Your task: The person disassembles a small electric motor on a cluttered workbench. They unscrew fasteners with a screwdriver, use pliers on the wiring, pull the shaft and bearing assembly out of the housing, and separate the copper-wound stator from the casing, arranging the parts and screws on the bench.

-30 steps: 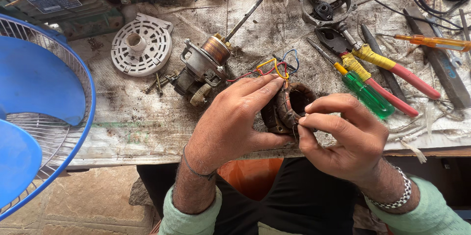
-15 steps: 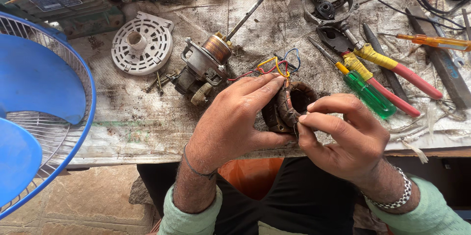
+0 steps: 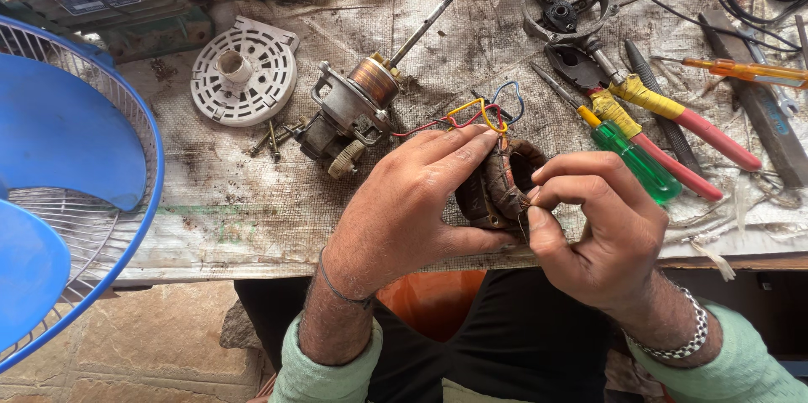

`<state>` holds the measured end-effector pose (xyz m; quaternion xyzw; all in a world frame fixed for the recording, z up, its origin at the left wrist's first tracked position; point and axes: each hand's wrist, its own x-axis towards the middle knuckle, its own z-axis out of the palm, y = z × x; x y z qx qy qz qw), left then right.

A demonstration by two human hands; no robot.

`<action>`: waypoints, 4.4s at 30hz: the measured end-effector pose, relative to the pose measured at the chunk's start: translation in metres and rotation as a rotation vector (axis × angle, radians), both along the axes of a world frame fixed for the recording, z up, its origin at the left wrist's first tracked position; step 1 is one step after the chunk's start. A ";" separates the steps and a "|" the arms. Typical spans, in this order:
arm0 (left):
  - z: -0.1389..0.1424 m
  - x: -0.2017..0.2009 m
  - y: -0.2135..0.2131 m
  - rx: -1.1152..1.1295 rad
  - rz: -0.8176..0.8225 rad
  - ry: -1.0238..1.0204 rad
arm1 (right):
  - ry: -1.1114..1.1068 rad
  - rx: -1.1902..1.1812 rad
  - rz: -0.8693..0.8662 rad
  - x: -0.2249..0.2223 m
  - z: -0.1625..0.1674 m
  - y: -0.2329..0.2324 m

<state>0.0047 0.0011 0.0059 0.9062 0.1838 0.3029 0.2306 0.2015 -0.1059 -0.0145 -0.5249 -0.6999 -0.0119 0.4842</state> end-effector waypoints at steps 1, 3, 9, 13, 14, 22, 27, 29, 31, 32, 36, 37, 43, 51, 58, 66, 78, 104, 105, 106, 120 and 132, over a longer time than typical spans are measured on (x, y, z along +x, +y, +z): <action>0.000 0.000 0.000 0.008 0.001 -0.005 | -0.005 0.002 -0.002 0.000 0.001 0.000; -0.001 0.001 0.000 0.021 0.002 -0.003 | 0.001 0.012 0.000 -0.001 0.002 0.001; -0.001 0.000 0.001 0.025 0.027 0.007 | -0.071 0.057 0.001 -0.002 0.003 0.000; 0.001 -0.001 0.000 0.017 0.024 0.016 | -0.082 0.079 -0.004 -0.002 0.001 0.001; 0.001 -0.001 0.000 0.019 0.026 0.010 | -0.079 0.083 -0.009 -0.002 0.000 0.001; 0.003 -0.002 -0.001 0.039 0.043 -0.019 | -0.291 0.198 -0.085 -0.002 0.000 0.003; 0.004 -0.001 -0.002 0.056 0.021 -0.040 | -0.310 0.203 -0.110 -0.002 -0.002 0.003; 0.004 -0.001 -0.003 0.066 0.020 -0.045 | -0.293 0.202 -0.123 -0.002 -0.005 0.003; 0.004 0.000 -0.005 0.085 0.031 -0.045 | -0.274 0.195 -0.133 -0.001 -0.007 0.002; 0.004 0.001 -0.006 0.079 0.030 -0.048 | -0.264 0.191 -0.138 0.000 -0.009 0.002; 0.001 0.002 -0.006 0.085 0.032 -0.069 | -0.232 0.151 -0.143 0.001 -0.014 0.002; 0.000 0.002 -0.006 0.092 0.034 -0.075 | -0.232 0.148 -0.140 0.002 -0.014 0.002; -0.004 0.002 -0.003 0.089 0.039 -0.088 | -0.224 0.153 -0.121 0.002 -0.014 0.002; -0.006 0.003 -0.004 0.069 0.059 -0.086 | -0.225 0.153 -0.120 0.000 -0.013 0.001; -0.005 0.003 -0.002 0.060 0.044 -0.074 | -0.220 0.134 -0.119 0.002 -0.016 0.001; -0.004 0.002 -0.002 0.059 0.041 -0.077 | -0.189 0.112 -0.060 0.003 -0.017 0.003; -0.005 0.002 -0.001 0.043 0.043 -0.075 | -0.207 0.138 -0.017 0.003 -0.016 0.005; -0.001 0.001 0.000 0.015 0.008 -0.060 | -0.162 0.112 -0.055 -0.001 -0.004 0.004; -0.001 0.001 0.000 0.011 0.012 -0.058 | -0.168 0.114 -0.055 -0.002 -0.004 0.004; -0.001 0.001 0.000 0.007 0.016 -0.056 | -0.174 0.117 -0.056 -0.002 -0.004 0.004; -0.004 -0.001 0.000 -0.013 0.018 -0.062 | -0.313 0.156 -0.060 0.000 -0.014 0.007; -0.003 -0.001 0.001 -0.008 0.030 -0.033 | -0.299 0.119 -0.070 0.000 -0.019 0.009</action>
